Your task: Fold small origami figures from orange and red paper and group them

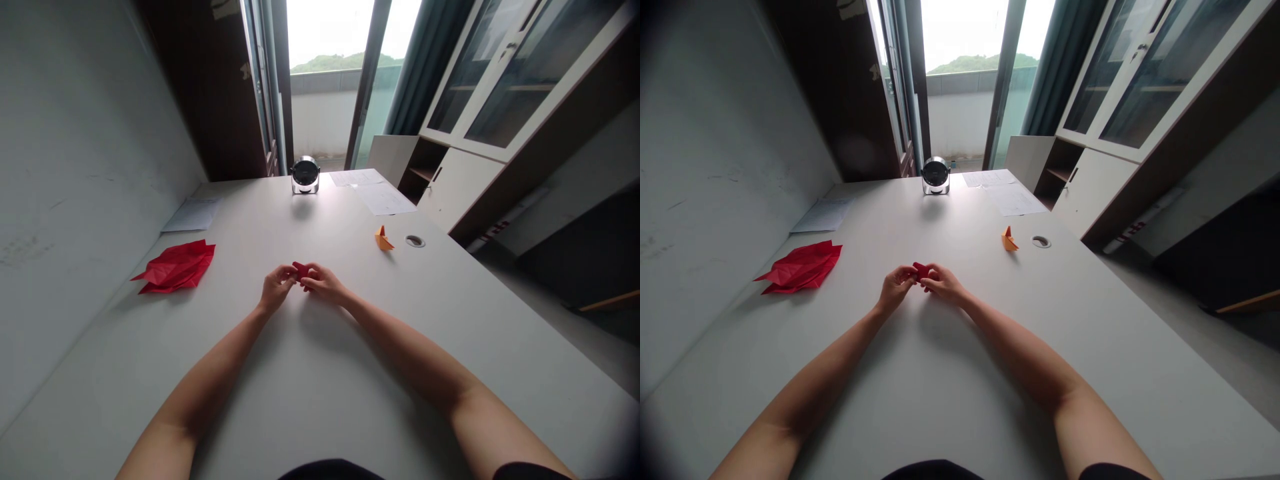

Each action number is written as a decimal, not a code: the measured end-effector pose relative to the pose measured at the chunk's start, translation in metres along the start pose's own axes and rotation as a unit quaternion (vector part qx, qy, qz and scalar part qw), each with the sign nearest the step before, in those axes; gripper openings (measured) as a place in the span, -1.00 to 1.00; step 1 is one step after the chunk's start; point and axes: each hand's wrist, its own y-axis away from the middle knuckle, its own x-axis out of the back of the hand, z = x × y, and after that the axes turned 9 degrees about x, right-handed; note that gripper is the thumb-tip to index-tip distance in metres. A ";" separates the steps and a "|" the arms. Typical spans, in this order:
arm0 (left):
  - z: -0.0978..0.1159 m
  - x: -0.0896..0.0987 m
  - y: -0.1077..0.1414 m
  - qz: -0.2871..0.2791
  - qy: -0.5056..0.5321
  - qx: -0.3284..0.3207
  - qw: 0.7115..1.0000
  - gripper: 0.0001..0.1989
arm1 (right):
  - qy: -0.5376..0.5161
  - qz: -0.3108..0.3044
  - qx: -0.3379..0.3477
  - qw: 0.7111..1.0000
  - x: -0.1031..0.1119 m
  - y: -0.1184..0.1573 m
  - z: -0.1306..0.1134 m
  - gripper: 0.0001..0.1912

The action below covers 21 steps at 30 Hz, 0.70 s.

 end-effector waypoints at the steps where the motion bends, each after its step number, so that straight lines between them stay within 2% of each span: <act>1: 0.001 0.000 0.001 0.010 -0.026 -0.009 1.000 -0.85 | 0.009 -0.003 0.001 1.000 0.000 0.000 0.001 -0.60; 4: 0.005 -0.001 0.004 0.027 -0.073 -0.026 0.997 -0.85 | 0.024 0.000 0.009 1.000 -0.001 0.000 0.004 -0.62; 9: 0.006 -0.001 0.004 0.029 -0.064 -0.003 0.998 -0.65 | 0.033 -0.008 0.015 0.999 0.000 -0.001 0.005 -0.63; 14: 0.000 0.002 0.001 0.008 -0.025 0.026 0.999 -0.75 | 0.082 -0.028 0.017 0.996 0.000 0.000 0.010 -0.70; 21: 0.001 0.005 0.001 0.020 -0.045 0.019 0.999 -0.73 | 0.156 -0.033 0.013 0.987 0.000 0.003 0.009 -0.87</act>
